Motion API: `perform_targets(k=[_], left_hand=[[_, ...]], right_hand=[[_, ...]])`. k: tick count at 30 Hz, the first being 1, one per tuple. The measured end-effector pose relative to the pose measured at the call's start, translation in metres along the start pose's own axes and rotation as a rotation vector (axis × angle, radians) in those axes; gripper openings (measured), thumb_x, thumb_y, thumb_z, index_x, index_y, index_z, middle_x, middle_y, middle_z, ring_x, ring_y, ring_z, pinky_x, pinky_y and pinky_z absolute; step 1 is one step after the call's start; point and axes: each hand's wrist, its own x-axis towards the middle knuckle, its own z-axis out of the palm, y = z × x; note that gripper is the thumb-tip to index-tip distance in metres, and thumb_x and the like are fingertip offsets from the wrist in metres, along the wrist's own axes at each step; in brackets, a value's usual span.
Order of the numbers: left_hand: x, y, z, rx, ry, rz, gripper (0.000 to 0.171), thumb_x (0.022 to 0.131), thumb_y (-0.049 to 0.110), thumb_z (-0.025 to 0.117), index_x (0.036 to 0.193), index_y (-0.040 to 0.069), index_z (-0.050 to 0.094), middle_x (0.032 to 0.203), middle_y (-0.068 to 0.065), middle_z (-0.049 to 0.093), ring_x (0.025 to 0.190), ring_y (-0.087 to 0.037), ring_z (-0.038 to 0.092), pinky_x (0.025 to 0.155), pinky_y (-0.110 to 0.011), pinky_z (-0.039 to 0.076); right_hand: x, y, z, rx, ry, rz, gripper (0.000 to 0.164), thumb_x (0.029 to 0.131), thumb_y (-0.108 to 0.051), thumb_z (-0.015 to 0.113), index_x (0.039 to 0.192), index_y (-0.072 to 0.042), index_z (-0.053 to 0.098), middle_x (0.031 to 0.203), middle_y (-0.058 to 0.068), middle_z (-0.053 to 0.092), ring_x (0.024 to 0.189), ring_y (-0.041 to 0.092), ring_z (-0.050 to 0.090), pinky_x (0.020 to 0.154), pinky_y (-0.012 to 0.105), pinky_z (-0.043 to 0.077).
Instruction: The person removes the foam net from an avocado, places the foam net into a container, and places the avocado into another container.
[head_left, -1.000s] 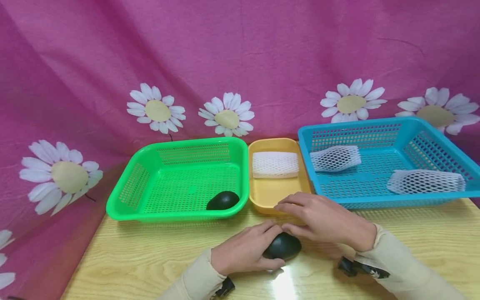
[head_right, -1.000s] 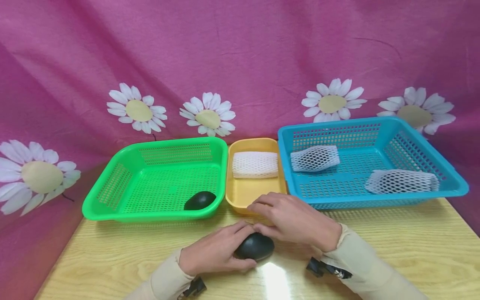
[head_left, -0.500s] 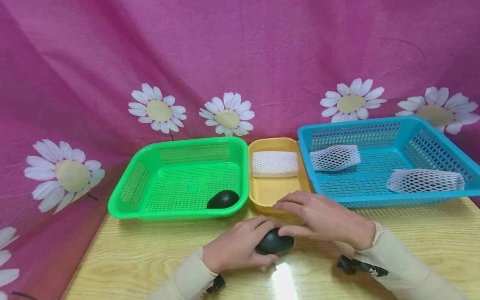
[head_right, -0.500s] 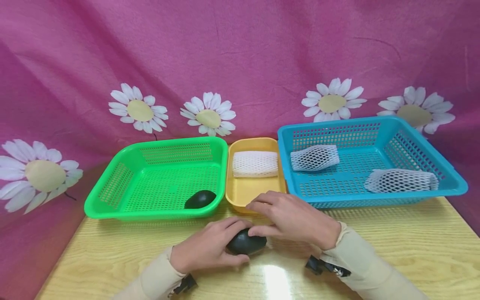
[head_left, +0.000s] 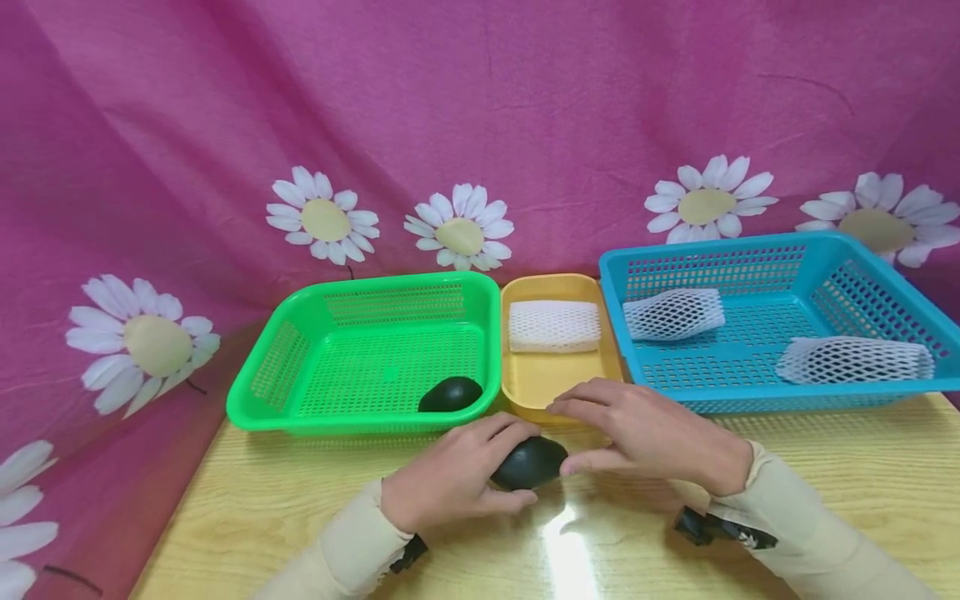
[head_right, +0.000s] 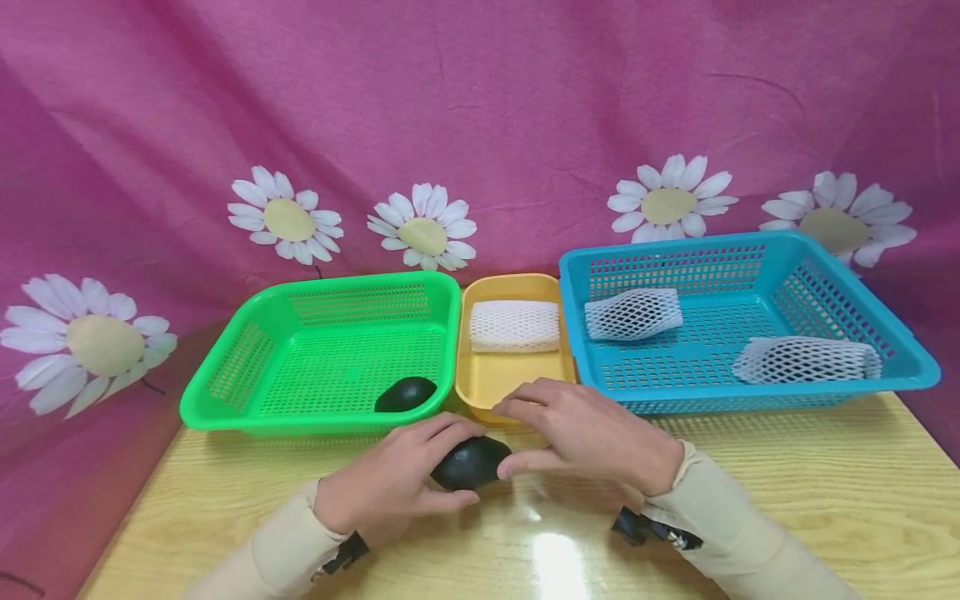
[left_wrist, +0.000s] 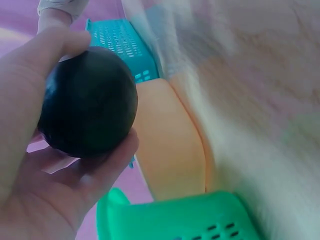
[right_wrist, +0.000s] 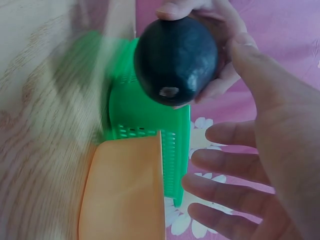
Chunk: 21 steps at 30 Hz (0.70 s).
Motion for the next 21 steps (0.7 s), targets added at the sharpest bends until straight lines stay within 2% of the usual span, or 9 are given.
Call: perform_targets(k=[7, 12, 16, 21], left_hand=[[-0.003, -0.003, -0.011, 0.006, 0.044, 0.013, 0.060, 0.087, 0.042, 0.082, 0.135, 0.013, 0.058, 0.125, 0.000, 0.065, 0.101, -0.009, 0.067, 0.089, -0.021, 0.058], [-0.004, -0.004, -0.019, 0.017, 0.045, -0.007, 0.062, 0.086, 0.041, 0.083, 0.136, 0.014, 0.058, 0.125, 0.000, 0.066, 0.105, -0.010, 0.066, 0.090, -0.024, 0.059], [-0.005, -0.005, -0.027, 0.024, 0.055, -0.016, 0.063, 0.085, 0.041, 0.084, 0.137, 0.015, 0.058, 0.124, 0.001, 0.066, 0.105, -0.011, 0.066, 0.090, -0.026, 0.059], [-0.007, -0.007, -0.034, 0.025, 0.099, -0.019, 0.060, 0.085, 0.037, 0.084, 0.134, 0.014, 0.059, 0.119, 0.001, 0.066, 0.102, -0.011, 0.065, 0.086, -0.027, 0.060]], right_hand=[[0.000, 0.001, 0.001, -0.005, 0.013, -0.013, 0.063, 0.088, -0.065, 0.068, 0.131, -0.019, 0.070, 0.122, -0.005, 0.072, 0.112, 0.011, 0.068, 0.091, 0.034, 0.060], [0.001, 0.001, 0.001, 0.007, -0.003, 0.001, 0.063, 0.088, -0.063, 0.071, 0.132, -0.019, 0.069, 0.124, -0.005, 0.072, 0.113, 0.012, 0.068, 0.092, 0.034, 0.060], [0.002, 0.001, 0.000, 0.005, -0.014, 0.011, 0.065, 0.088, -0.065, 0.069, 0.133, -0.019, 0.069, 0.126, -0.003, 0.072, 0.115, 0.013, 0.068, 0.094, 0.035, 0.060], [0.002, 0.000, 0.000, 0.005, -0.034, 0.025, 0.067, 0.089, -0.068, 0.065, 0.133, -0.018, 0.068, 0.128, -0.002, 0.071, 0.117, 0.015, 0.068, 0.095, 0.036, 0.060]])
